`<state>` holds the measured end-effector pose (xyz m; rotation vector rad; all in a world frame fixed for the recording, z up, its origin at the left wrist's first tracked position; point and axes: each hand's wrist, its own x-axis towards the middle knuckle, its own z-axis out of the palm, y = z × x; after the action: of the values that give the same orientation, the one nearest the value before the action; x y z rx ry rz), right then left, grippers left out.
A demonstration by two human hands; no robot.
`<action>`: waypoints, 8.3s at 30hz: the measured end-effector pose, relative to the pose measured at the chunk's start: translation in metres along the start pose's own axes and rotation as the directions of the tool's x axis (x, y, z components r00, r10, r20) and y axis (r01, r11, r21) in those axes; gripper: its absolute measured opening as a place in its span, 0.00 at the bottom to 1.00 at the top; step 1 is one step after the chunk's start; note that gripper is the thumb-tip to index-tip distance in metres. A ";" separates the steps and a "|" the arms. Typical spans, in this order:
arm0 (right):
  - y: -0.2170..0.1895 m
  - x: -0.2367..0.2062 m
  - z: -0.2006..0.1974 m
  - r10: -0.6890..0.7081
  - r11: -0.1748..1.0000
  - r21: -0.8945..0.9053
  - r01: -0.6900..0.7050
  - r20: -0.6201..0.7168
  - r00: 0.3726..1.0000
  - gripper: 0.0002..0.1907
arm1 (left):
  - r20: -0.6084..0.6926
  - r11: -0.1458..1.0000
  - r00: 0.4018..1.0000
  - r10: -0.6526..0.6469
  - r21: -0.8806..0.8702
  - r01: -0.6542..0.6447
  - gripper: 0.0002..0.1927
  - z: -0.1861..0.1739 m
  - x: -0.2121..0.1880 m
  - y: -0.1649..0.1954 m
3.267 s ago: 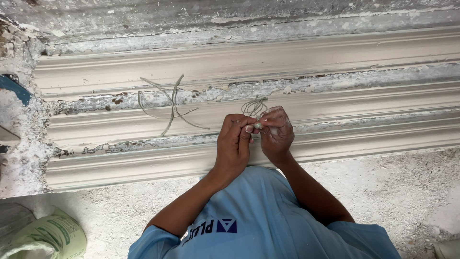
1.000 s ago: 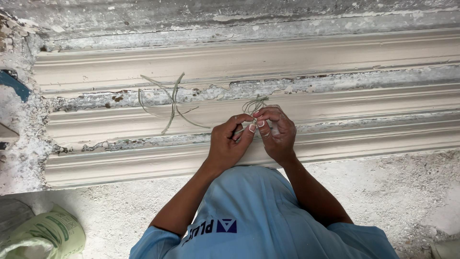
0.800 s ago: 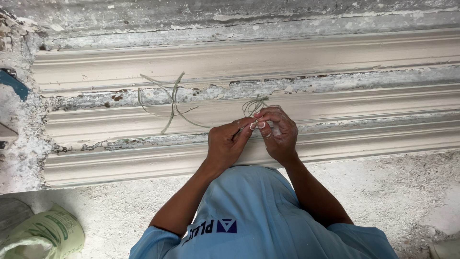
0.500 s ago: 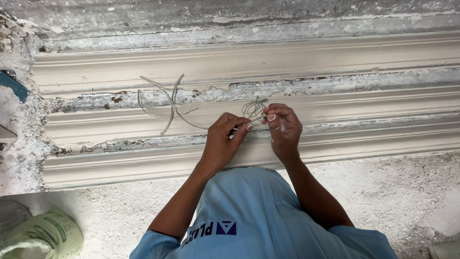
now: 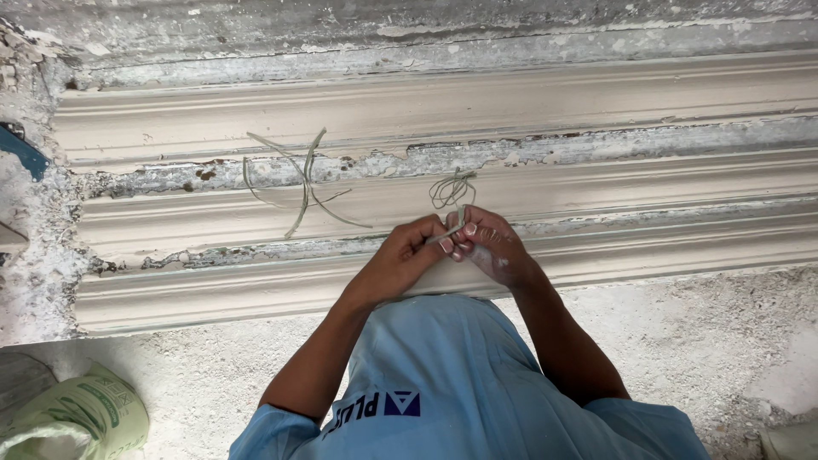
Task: The person stands at a table with long plaster cornice moldings and bends thin flexible strips by hand into curved loops and shapes, placing each finished loop on the molding surface. They repeat this with one strip after another, occasionally repositioning strips already laid on the molding.
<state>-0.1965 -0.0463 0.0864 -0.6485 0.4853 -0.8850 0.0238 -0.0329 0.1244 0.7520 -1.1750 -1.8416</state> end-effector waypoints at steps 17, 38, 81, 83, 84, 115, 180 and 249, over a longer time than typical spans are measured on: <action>0.017 0.013 0.015 -0.363 0.807 -0.524 0.272 -0.077 0.929 0.07 | -0.375 0.940 0.896 0.238 0.322 -0.115 0.08 -0.004 0.007 -0.012; 0.027 0.005 0.012 -0.411 0.623 -0.627 0.467 0.244 0.878 0.05 | -0.457 0.963 0.886 0.077 -0.196 -0.185 0.09 -0.011 0.019 -0.023; 0.007 0.010 -0.009 -0.311 0.899 -0.349 0.266 -0.078 0.947 0.13 | 0.308 0.919 0.940 0.145 0.310 -0.243 0.03 0.005 -0.010 0.038; 0.002 0.009 -0.008 -0.319 0.900 -0.343 0.268 -0.101 0.942 0.14 | 0.242 0.877 0.958 0.154 0.414 -0.245 0.04 0.004 -0.008 0.031; 0.001 0.009 -0.007 -0.354 0.885 -0.352 0.304 -0.085 0.931 0.14 | 0.191 0.875 0.968 0.163 0.426 -0.232 0.05 0.002 -0.007 0.027; 0.029 0.015 -0.028 -0.211 0.974 -0.122 0.192 -0.169 0.963 0.13 | 0.172 0.993 0.985 0.006 -0.120 0.015 0.05 -0.019 0.001 -0.022; 0.072 0.030 -0.041 0.279 0.927 -0.209 -0.311 -0.171 0.945 0.27 | 0.070 0.350 0.823 0.564 0.882 -0.315 0.20 -0.061 -0.022 -0.070; 0.022 0.010 -0.025 0.337 0.503 -0.836 -0.219 -0.043 0.940 0.15 | 0.237 0.180 0.923 0.303 0.937 -0.300 0.09 -0.020 -0.017 -0.004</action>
<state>-0.1950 -0.0526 0.0524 -1.4600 0.8886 -0.2281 0.0470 -0.0264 0.1133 1.0351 -2.3143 -0.5297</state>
